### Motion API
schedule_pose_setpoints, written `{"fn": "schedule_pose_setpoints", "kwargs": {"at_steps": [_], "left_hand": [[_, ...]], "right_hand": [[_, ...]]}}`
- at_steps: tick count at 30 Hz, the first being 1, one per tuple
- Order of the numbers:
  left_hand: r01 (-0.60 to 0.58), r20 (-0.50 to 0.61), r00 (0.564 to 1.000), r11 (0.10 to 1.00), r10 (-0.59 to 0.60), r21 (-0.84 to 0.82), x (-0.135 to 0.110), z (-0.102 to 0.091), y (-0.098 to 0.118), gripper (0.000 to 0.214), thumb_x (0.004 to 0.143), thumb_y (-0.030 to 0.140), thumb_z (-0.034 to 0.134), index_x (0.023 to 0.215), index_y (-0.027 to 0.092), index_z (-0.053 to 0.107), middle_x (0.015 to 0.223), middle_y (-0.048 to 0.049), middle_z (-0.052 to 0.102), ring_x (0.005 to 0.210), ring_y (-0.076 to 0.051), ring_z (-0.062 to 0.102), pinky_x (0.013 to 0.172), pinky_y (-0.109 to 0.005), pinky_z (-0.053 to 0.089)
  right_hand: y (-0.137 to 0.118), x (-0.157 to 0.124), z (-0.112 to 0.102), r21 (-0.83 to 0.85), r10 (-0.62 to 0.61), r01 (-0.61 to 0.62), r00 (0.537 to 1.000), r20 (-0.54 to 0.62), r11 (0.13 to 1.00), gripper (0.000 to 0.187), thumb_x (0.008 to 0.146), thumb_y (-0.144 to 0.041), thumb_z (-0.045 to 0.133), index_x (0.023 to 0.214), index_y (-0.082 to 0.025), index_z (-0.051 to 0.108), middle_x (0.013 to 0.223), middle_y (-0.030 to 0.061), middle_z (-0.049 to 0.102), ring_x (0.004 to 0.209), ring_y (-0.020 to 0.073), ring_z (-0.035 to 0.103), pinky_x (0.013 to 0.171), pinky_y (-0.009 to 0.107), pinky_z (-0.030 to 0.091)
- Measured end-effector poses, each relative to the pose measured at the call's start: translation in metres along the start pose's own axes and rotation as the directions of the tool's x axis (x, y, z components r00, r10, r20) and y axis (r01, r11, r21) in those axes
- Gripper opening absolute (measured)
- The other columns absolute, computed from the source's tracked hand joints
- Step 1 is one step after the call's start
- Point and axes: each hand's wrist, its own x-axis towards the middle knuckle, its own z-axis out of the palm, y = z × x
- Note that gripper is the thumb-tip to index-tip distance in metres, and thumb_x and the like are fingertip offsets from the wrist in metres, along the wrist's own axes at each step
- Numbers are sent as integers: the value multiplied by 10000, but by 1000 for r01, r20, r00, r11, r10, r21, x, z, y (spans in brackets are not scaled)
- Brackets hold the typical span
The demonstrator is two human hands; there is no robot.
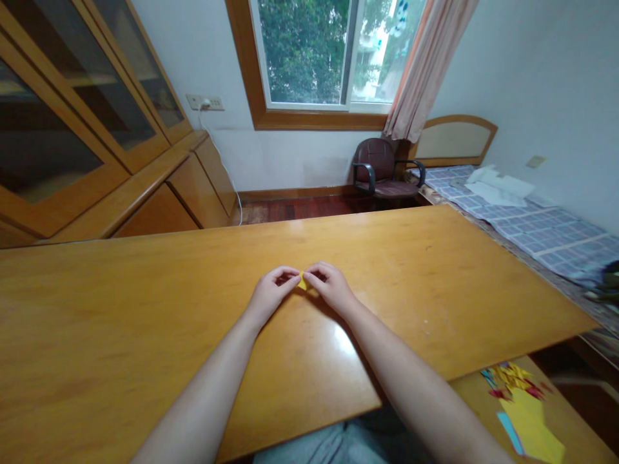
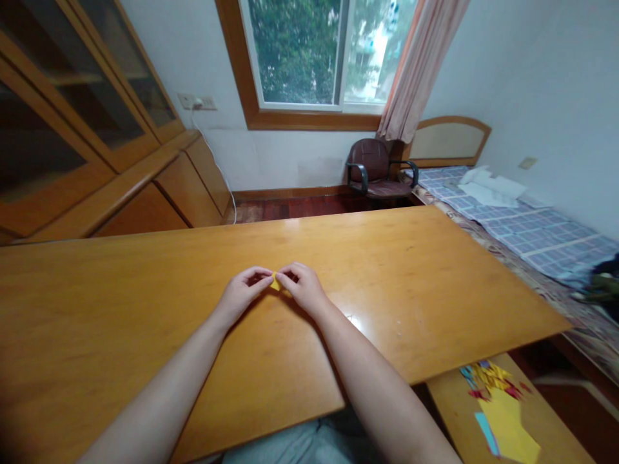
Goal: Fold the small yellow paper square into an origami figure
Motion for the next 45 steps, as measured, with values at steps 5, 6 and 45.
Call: {"fn": "schedule_pose_setpoints", "kwargs": {"at_steps": [5,6,45], "left_hand": [[1,-21,1000,1000,-1,12,1,-1,-2,254,736,409,716,829,173,693,823,-35,694,785,-175,622,761,-280,475],[2,-33,999,1000,-2,12,1,-1,-2,253,736,408,715,831,174,691,822,-34,692,785,-174,619,759,-278,473],[15,-40,999,1000,-14,17,-1,-2,15,263,736,431,684,752,169,695,784,-40,703,777,-192,610,775,-288,468]], "right_hand": [[-1,0,0,11,1,0,1000,-7,1000,145,856,-282,627,808,-166,699,781,32,665,739,143,595,703,259,444],[-1,0,0,22,10,-10,1000,-10,1000,144,851,-288,632,810,-166,698,783,31,666,738,143,595,701,259,445],[2,0,-1,63,34,-38,997,64,997,238,887,-355,579,763,-178,679,746,17,650,743,148,592,733,264,441]]}}
